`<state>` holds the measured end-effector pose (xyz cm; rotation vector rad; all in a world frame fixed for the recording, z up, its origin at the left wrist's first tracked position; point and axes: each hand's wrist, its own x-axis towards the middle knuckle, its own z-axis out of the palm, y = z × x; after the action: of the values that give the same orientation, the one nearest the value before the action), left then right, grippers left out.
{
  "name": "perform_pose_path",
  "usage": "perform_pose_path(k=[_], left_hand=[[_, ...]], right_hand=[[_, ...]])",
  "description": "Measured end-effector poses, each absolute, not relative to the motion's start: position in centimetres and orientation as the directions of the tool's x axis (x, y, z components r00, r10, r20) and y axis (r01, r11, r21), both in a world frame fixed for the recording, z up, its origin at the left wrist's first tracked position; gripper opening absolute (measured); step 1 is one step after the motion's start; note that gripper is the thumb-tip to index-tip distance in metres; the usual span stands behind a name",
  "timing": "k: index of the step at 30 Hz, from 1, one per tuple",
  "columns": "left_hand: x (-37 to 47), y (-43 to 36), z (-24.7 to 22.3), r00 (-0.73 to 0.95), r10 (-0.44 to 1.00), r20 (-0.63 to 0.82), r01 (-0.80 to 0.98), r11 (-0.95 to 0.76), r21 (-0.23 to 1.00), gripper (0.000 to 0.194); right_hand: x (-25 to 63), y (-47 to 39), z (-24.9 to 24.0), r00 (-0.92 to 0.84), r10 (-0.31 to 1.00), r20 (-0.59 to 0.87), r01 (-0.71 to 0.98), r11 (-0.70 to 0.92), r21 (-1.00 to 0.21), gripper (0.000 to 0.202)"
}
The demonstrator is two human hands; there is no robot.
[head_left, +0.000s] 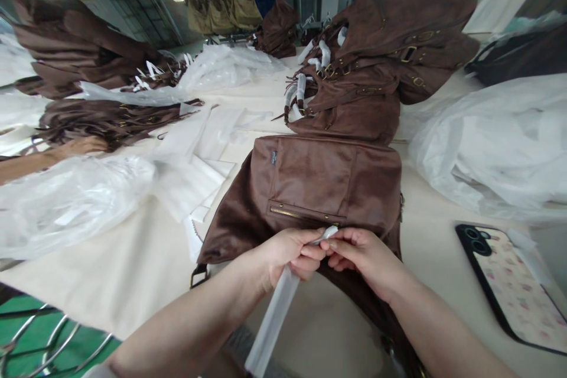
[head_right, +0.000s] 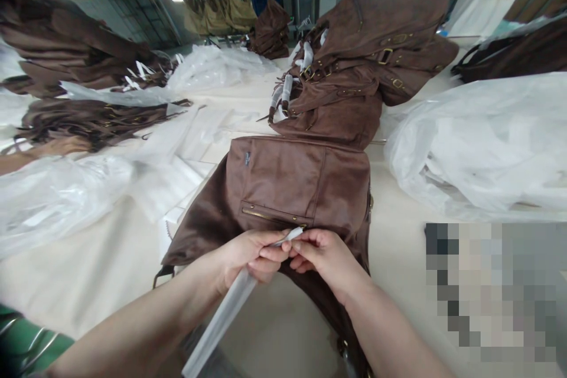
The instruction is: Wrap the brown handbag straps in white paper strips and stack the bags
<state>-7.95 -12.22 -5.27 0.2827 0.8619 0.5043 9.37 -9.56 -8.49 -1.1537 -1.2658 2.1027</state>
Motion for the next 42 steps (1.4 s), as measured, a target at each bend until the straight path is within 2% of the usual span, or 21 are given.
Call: perform_pose_path(k=[3,7,11,16,19,21,22,23,24,26,28,30,33,36,39,42], left_hand=[[-7.6,-12.6,-5.2,0.637,0.503,-0.584,-0.313,0.861,0.401,0.032],[-7.1,-13.0,-5.1,0.641,0.539,-0.546,-0.327,0.836,0.441,0.034],[-6.8,-13.0,-5.1,0.578,0.589,-0.565,-0.329,0.802,0.498,0.034],[-6.3,-13.2,-5.6,0.373,0.732,-0.57,-0.271,0.674,0.688,0.038],[-6.2,-13.5,-5.8,0.31,0.812,-0.495,-0.12,0.55,0.827,0.045],[-6.2,-13.7,-5.6,0.227,0.907,-0.355,0.122,0.336,0.934,0.046],[-6.2,-13.8,-5.4,0.182,0.951,-0.249,0.295,0.189,0.937,0.044],[-6.3,-13.9,-5.2,0.152,0.98,-0.131,0.481,0.042,0.876,0.04],[-6.3,-14.1,-4.9,0.152,0.988,-0.021,0.651,-0.084,0.754,0.037],[-6.3,-14.5,-4.5,0.24,0.966,0.096,0.865,-0.257,0.431,0.031],[-6.1,-14.8,-4.4,0.359,0.93,0.073,0.915,-0.366,0.169,0.025],[-5.8,-15.0,-4.4,0.441,0.898,0.014,0.897,-0.441,0.024,0.019],[-5.6,-15.0,-4.6,0.461,0.886,-0.043,0.886,-0.462,-0.044,0.016],[-5.5,-15.0,-4.6,0.439,0.896,-0.07,0.896,-0.442,-0.037,0.017],[-5.6,-14.9,-4.6,0.469,0.88,-0.072,0.883,-0.469,0.027,0.016],[-5.6,-14.7,-4.8,0.41,0.911,-0.045,0.902,-0.397,0.17,0.017]], right_hand=[[9.3,-9.5,-8.5,-0.569,0.742,-0.356,0.024,-0.417,-0.908,0.024],[9.2,-9.5,-8.4,-0.553,0.761,-0.34,0.031,-0.389,-0.921,0.021],[9.0,-9.3,-8.7,-0.521,0.748,-0.412,0.121,-0.413,-0.903,0.028],[8.8,-9.3,-8.7,-0.42,0.795,-0.437,0.359,-0.297,-0.885,0.033],[9.0,-9.6,-7.9,-0.392,0.819,-0.42,0.473,-0.212,-0.855,0.033],[9.4,-9.9,-7.2,-0.402,0.835,-0.377,0.488,-0.153,-0.859,0.027],[9.6,-10.1,-6.9,-0.4,0.845,-0.356,0.486,-0.134,-0.864,0.023],[9.8,-10.2,-6.6,-0.389,0.855,-0.342,0.477,-0.13,-0.869,0.02],[10.0,-10.4,-6.4,-0.373,0.866,-0.335,0.46,-0.141,-0.877,0.019],[10.3,-10.7,-6.2,-0.357,0.873,-0.332,0.38,-0.19,-0.906,0.026],[10.4,-10.9,-6.1,-0.373,0.862,-0.343,0.275,-0.251,-0.928,0.039],[10.4,-11.0,-6.2,-0.398,0.839,-0.372,0.234,-0.299,-0.925,0.051],[10.1,-11.1,-6.3,-0.41,0.81,-0.42,0.28,-0.326,-0.903,0.057],[9.8,-11.2,-6.3,-0.423,0.795,-0.435,0.288,-0.337,-0.896,0.049],[9.8,-11.1,-6.4,-0.456,0.794,-0.402,0.188,-0.356,-0.915,0.04],[9.8,-11.0,-6.7,-0.453,0.815,-0.361,0.129,-0.341,-0.931,0.036]])
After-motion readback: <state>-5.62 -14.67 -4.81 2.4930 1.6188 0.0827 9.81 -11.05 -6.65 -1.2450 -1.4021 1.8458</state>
